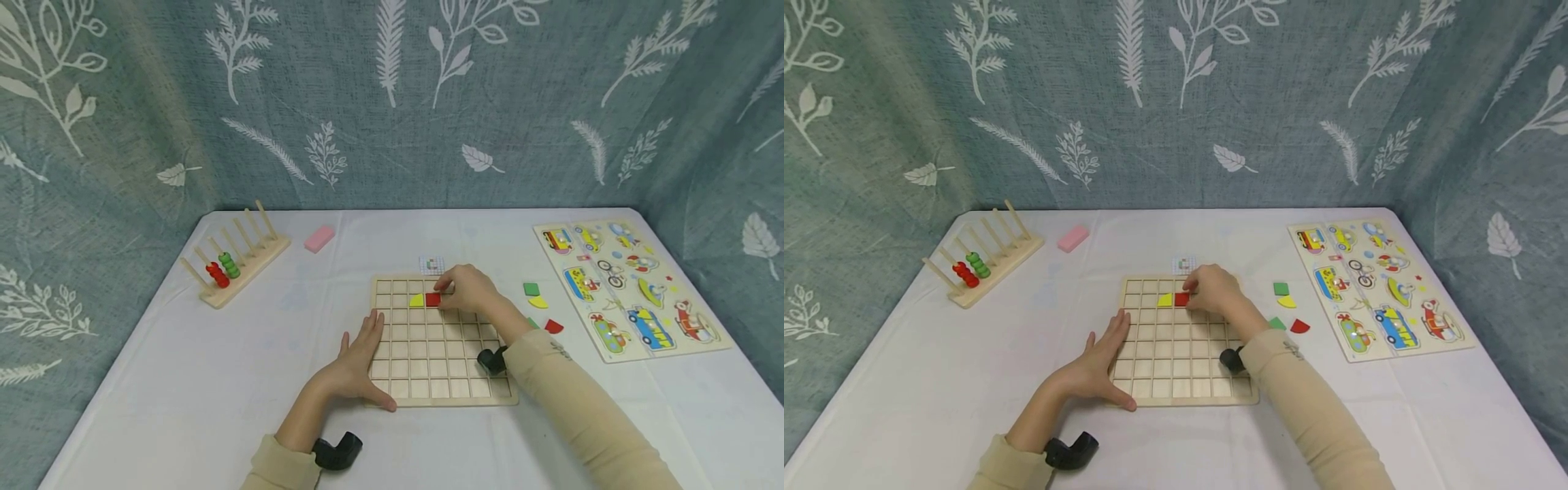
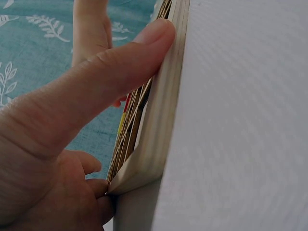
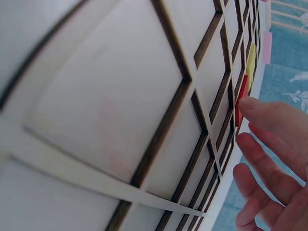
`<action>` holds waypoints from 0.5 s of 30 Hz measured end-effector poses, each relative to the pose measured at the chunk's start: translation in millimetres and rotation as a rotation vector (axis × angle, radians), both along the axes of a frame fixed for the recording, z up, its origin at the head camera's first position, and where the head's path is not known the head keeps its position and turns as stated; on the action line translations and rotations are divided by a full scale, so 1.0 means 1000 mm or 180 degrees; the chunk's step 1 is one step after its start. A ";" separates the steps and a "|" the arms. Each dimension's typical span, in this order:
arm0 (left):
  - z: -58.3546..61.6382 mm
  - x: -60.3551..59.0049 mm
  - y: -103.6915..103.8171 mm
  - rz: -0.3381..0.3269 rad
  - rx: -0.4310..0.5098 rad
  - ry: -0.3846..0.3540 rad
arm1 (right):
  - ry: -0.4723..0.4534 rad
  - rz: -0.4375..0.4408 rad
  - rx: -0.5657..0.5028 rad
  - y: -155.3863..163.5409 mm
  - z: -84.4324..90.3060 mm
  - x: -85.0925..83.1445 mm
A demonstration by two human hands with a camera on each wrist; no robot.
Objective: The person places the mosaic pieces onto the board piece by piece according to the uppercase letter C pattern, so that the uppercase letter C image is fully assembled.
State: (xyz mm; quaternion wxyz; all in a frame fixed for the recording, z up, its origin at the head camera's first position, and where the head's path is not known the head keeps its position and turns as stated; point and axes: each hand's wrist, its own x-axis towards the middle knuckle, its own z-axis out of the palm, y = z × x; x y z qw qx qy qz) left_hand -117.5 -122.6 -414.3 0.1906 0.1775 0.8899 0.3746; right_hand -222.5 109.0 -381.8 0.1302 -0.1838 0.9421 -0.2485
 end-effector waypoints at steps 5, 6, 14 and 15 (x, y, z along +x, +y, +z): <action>0.000 0.000 0.000 -0.0016 0.0000 0.0016 | -0.0001 0.0016 -0.0021 0.002 0.000 0.001; 0.000 0.000 0.000 -0.0015 0.0002 0.0018 | 0.0000 0.0020 -0.0028 0.002 0.000 0.001; 0.000 0.000 0.000 -0.0009 -0.0004 0.0019 | -0.0007 -0.0014 -0.0088 0.008 0.002 0.003; 0.000 0.000 0.000 -0.0010 -0.0017 0.0019 | -0.0021 -0.0036 -0.0095 0.009 0.003 0.004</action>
